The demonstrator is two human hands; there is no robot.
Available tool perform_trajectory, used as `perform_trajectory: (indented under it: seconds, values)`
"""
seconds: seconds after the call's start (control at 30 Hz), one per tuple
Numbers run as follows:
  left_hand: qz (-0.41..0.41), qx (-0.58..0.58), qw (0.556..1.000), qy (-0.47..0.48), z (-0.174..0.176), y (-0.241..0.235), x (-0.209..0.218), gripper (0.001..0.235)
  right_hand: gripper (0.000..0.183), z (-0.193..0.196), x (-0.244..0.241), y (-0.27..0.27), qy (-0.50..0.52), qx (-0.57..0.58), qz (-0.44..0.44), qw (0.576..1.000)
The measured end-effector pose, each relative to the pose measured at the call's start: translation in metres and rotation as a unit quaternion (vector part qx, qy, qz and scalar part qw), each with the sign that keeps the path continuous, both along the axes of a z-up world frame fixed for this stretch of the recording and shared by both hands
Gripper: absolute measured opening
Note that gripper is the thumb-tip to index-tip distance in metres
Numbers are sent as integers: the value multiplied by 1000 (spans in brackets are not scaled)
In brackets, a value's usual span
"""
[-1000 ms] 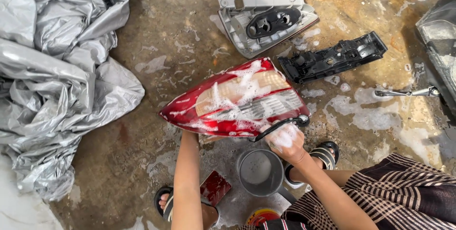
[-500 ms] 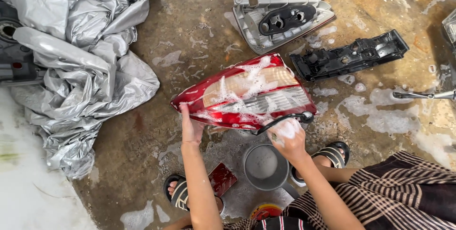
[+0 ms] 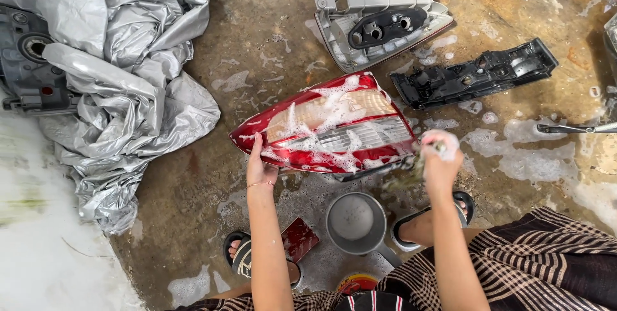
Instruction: The person scrubs the inside and outside of a motorcycle headlight assembly with a soapy sponge. They flip the part over to clean both sides thoroughly, then rinse the sponge in a bucket of water.
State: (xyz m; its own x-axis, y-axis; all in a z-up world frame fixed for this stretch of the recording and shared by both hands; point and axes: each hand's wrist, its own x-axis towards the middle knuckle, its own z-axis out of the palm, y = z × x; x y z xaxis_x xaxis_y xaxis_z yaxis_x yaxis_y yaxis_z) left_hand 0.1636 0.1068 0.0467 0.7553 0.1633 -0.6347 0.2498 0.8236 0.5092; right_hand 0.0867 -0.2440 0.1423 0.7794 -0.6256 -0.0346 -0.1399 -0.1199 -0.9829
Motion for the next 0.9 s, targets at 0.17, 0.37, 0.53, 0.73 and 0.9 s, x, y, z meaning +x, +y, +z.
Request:
perform_trajectory:
  seconds: [0.17,0.37,0.53,0.73,0.9]
  values:
    - [-5,-1,999,-38,-38,11,2,41,33,-31,37,-40,221,-54,33,973]
    - [2,-21,998,-51,-31,10,4,42,97,-70,65,-62,376,69,143,913]
    - [17,-47,996,-78,-45,8,6,40,95,-38,66,-46,384,13,164,908]
    - [15,-60,994,-86,-41,-2,13,41,51,-35,51,-52,274,-51,165,946]
    - [2,-79,992,-102,-79,-5,8,45,41,-54,54,-72,219,-58,148,963]
